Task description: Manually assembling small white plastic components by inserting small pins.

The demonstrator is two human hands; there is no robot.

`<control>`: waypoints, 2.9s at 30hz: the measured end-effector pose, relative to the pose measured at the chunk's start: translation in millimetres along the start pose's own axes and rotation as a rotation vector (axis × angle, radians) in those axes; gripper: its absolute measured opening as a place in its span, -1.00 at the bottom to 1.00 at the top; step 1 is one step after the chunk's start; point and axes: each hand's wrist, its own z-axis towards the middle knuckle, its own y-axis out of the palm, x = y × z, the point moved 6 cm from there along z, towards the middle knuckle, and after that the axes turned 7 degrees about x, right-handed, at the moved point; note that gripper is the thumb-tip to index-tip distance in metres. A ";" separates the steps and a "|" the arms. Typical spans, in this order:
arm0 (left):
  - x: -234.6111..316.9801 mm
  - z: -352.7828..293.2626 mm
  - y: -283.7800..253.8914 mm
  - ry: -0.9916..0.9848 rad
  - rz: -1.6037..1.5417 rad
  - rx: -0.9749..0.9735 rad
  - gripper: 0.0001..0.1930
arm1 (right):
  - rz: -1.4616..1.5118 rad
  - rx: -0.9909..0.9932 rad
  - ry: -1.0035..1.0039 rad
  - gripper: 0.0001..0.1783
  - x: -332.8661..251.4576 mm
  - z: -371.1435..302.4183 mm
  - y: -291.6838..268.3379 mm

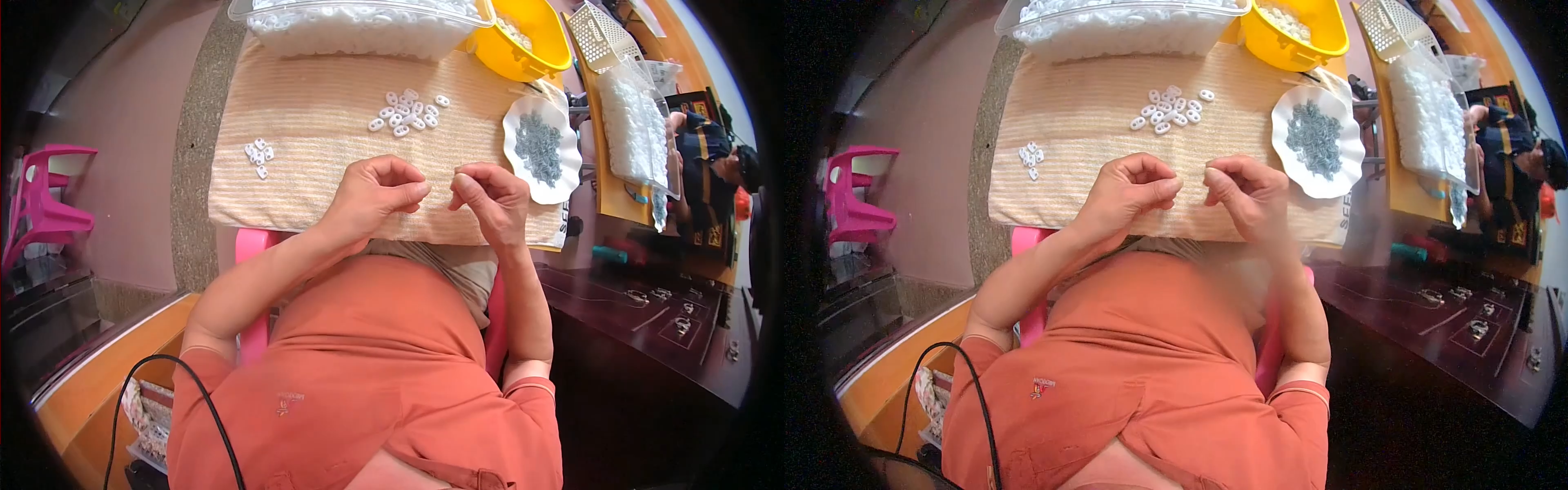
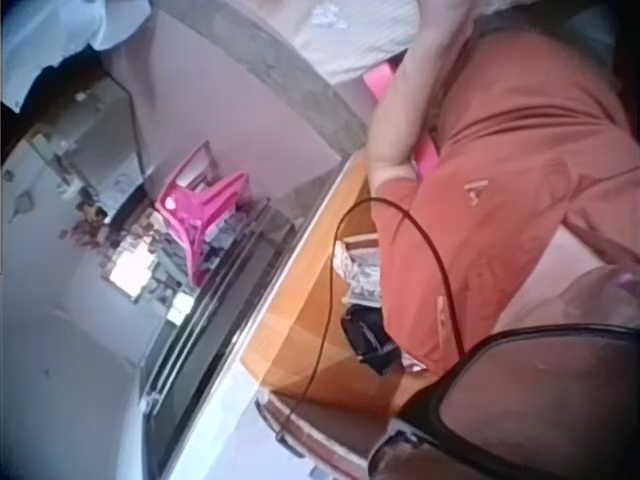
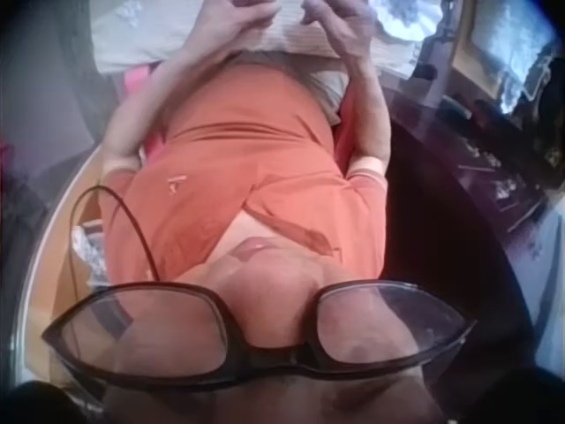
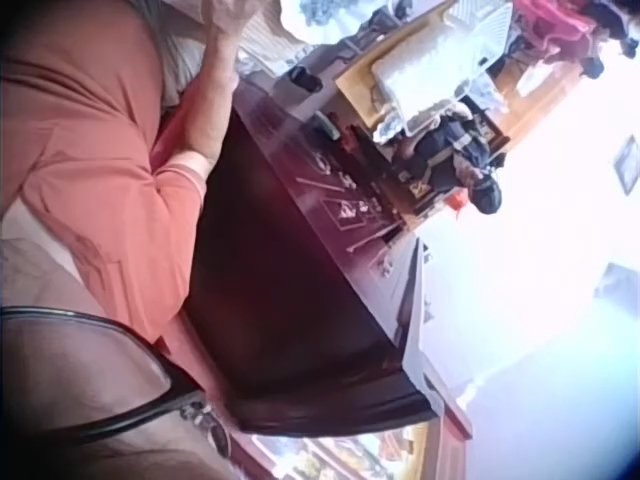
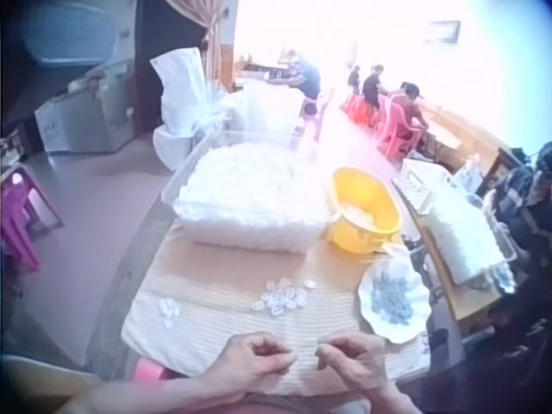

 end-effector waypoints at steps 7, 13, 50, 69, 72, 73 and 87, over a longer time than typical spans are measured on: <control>-8.0 -0.5 1.0 -0.048 -0.170 0.022 -0.80 | 0.088 -0.037 0.125 -0.89 10.5 -4.0 17.1; -10.9 -0.1 -1.6 -0.068 -0.133 -0.006 -0.81 | 0.083 -0.038 0.176 -0.88 17.6 -5.7 19.0; -10.0 -2.0 -5.4 -0.110 -0.239 0.007 -0.81 | 0.057 -0.068 0.224 -0.89 29.5 -4.3 21.1; -14.1 -2.4 -4.1 -0.062 -0.166 -0.011 -0.82 | -0.003 -0.118 0.172 -0.91 27.3 -5.2 24.8; -14.5 -3.0 -3.8 -0.049 -0.175 -0.010 -0.83 | -0.028 -0.121 0.164 -0.91 26.3 -5.3 24.9; -14.3 -3.2 -3.3 -0.048 -0.175 -0.011 -0.83 | -0.022 -0.117 0.169 -0.91 26.5 -5.5 24.9; -13.0 -3.3 -4.3 -0.055 -0.224 -0.013 -0.83 | -0.002 -0.116 0.175 -0.88 27.9 -5.7 23.5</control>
